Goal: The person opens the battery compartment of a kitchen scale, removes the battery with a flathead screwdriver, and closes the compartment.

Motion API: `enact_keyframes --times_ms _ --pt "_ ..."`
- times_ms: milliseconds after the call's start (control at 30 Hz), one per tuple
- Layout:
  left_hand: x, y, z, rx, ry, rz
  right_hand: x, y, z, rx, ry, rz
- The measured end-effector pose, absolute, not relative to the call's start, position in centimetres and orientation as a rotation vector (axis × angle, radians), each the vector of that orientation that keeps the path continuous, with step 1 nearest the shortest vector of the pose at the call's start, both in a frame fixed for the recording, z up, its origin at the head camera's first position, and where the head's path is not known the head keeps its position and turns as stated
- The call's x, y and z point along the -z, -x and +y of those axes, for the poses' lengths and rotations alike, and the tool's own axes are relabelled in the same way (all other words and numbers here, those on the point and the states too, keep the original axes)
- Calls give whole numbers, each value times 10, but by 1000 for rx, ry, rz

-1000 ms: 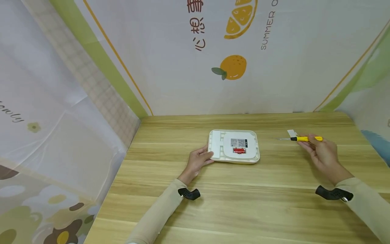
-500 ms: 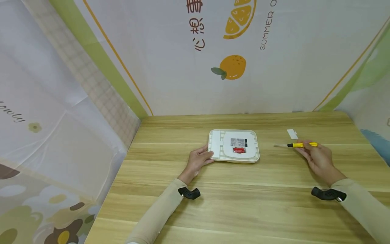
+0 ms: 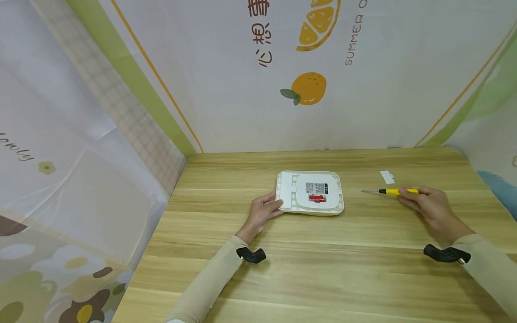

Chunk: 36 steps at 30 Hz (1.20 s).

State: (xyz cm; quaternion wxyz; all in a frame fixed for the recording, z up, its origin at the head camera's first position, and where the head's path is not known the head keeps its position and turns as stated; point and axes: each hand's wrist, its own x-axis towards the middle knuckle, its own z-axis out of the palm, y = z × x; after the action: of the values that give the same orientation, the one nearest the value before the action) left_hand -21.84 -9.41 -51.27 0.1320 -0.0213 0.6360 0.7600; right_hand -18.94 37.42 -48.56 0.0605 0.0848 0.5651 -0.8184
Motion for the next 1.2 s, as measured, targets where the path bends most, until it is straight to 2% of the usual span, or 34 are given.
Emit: enact_keyframes --times_ms 100,233,367,533,767,1200 --pt "513 219 -94 -2208 57 1838 485 191 380 2116 -207 2170" --pt "513 219 -94 -2217 61 1823 487 192 383 1351 -65 2868" --pt "513 219 -94 -2220 60 1823 489 192 381 1002 129 3161" --pt "513 219 -95 -2223 56 1824 495 192 376 778 352 3324" --pt "514 219 -94 -2223 56 1815 500 188 373 711 382 3338" --pt "512 220 -93 -2218 69 1824 469 187 386 516 502 3202"
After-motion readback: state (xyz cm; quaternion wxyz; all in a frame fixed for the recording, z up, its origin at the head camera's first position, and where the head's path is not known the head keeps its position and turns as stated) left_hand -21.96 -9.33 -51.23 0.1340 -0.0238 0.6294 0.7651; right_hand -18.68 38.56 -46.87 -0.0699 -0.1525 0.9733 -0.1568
